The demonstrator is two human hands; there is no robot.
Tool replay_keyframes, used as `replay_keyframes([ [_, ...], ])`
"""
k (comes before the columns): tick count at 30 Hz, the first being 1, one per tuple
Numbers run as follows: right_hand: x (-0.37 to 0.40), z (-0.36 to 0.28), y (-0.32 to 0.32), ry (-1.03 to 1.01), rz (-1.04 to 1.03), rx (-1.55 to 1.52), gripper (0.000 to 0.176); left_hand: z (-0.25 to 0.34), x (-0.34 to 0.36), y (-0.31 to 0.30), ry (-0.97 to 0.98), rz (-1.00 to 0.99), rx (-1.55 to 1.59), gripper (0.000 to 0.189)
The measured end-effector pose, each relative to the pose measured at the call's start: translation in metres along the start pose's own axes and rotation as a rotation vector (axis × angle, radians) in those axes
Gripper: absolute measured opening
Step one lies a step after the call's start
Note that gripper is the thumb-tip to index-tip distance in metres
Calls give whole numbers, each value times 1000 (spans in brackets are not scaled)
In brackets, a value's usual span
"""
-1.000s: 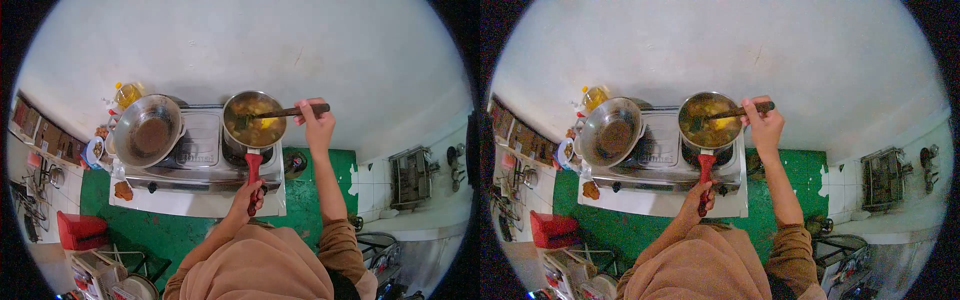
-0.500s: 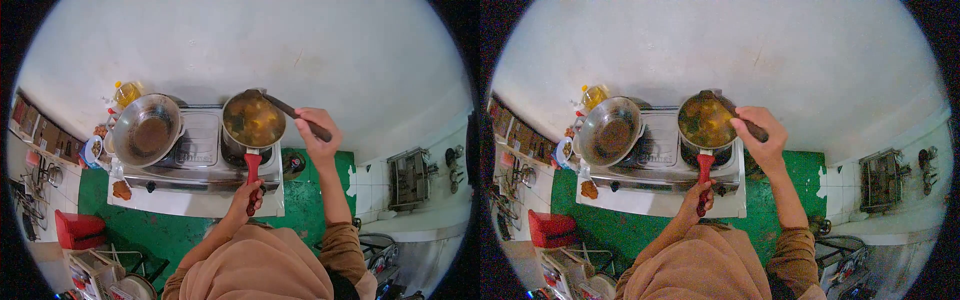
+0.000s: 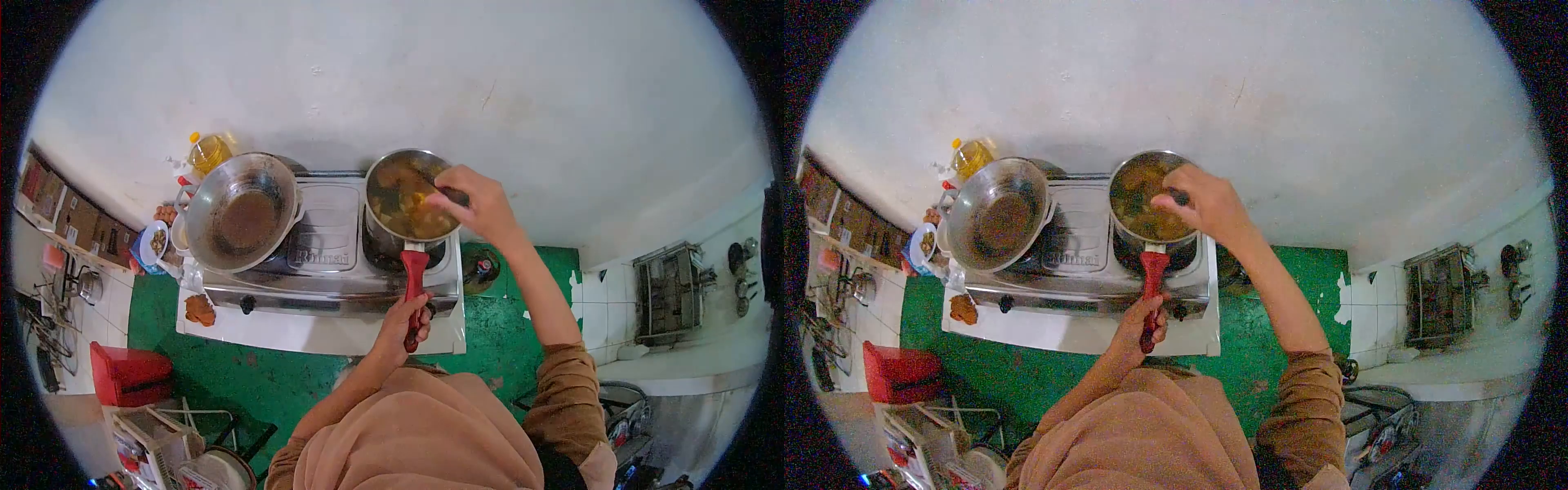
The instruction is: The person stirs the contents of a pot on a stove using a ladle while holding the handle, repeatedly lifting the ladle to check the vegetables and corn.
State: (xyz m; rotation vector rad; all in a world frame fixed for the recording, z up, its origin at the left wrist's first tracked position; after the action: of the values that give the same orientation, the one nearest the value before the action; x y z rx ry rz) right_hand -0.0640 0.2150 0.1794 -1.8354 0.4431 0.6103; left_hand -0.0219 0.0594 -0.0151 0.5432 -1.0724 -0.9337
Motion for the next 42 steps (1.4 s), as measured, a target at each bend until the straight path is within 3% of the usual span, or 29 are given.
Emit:
replay_keyframes([
  [4,-12,29,7,175,-71,-87,23,-1,0,-1,4,8,-5,29],
  [6,-12,46,21,320,-238,-176,20,-1,0,-1,8,7,-3,30],
  [10,-16,51,28,256,-231,-66,20,-1,-1,-1,9,-21,-12,32],
  [12,-20,52,39,146,-286,-67,29,-3,-2,-2,8,-27,0,32],
  [16,-25,66,44,307,-314,-77,32,-2,-1,-2,8,-36,-1,33],
  [22,-31,86,32,251,-72,114,39,-1,0,-2,2,5,2,33],
  [24,-29,95,22,369,2,120,36,-2,-1,-3,5,-5,4,32],
  [31,-5,119,-10,446,251,177,28,-2,-3,-2,-1,-6,-11,31],
  [37,16,109,-48,629,458,-119,23,-4,-5,-4,2,-6,-14,30],
  [42,27,76,-59,575,542,-165,16,-2,-2,-2,-16,-7,-13,28],
])
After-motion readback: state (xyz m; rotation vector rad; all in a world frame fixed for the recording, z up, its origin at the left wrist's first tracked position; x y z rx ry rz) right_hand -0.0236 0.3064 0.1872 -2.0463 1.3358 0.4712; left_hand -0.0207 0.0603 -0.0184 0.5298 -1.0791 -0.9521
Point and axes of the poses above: each hand's wrist, its own x-axis away from the middle knuckle, its own y-axis out of the palm, z = x × y, the point moved 7 cm from there along -x, towards the middle knuckle, and after that the axes turned 5 degrees about -y, right-handed, at the moved point
